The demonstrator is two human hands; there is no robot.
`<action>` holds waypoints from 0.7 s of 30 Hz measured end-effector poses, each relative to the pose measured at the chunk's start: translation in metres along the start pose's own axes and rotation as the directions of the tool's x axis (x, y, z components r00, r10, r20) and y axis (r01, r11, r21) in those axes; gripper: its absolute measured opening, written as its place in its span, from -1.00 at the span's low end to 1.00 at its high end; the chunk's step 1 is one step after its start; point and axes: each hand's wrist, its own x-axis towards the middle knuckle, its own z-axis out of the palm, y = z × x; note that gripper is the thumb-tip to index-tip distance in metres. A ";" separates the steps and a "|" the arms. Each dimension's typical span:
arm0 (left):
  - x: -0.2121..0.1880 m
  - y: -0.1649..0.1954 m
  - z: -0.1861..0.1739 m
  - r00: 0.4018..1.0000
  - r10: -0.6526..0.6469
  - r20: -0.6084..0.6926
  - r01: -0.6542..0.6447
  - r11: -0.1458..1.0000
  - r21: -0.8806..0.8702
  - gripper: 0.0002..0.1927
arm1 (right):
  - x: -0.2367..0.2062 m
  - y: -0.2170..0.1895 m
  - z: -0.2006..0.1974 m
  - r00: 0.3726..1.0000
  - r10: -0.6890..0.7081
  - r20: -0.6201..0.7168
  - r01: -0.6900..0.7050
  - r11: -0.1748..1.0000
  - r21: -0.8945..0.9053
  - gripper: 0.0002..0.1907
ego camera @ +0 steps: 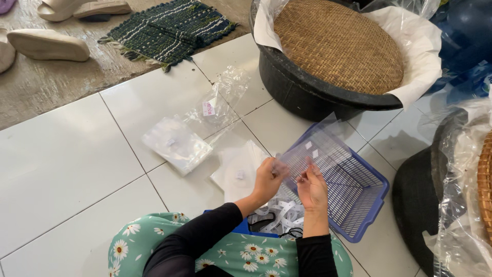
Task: The person sits on a cushion on the floor and wraps white foam items in clear plastic bags, folding the bags closed. They then use a handheld blue bag-sealing machine to seal the open ends of the bags and set the sealed packages on the floor beside them.
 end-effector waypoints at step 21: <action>0.092 -0.058 -0.146 0.998 0.053 -0.015 -0.010 0.433 0.901 -0.96 | -0.008 -0.008 0.003 0.996 -0.061 -0.063 0.060 0.998 -0.019 -0.94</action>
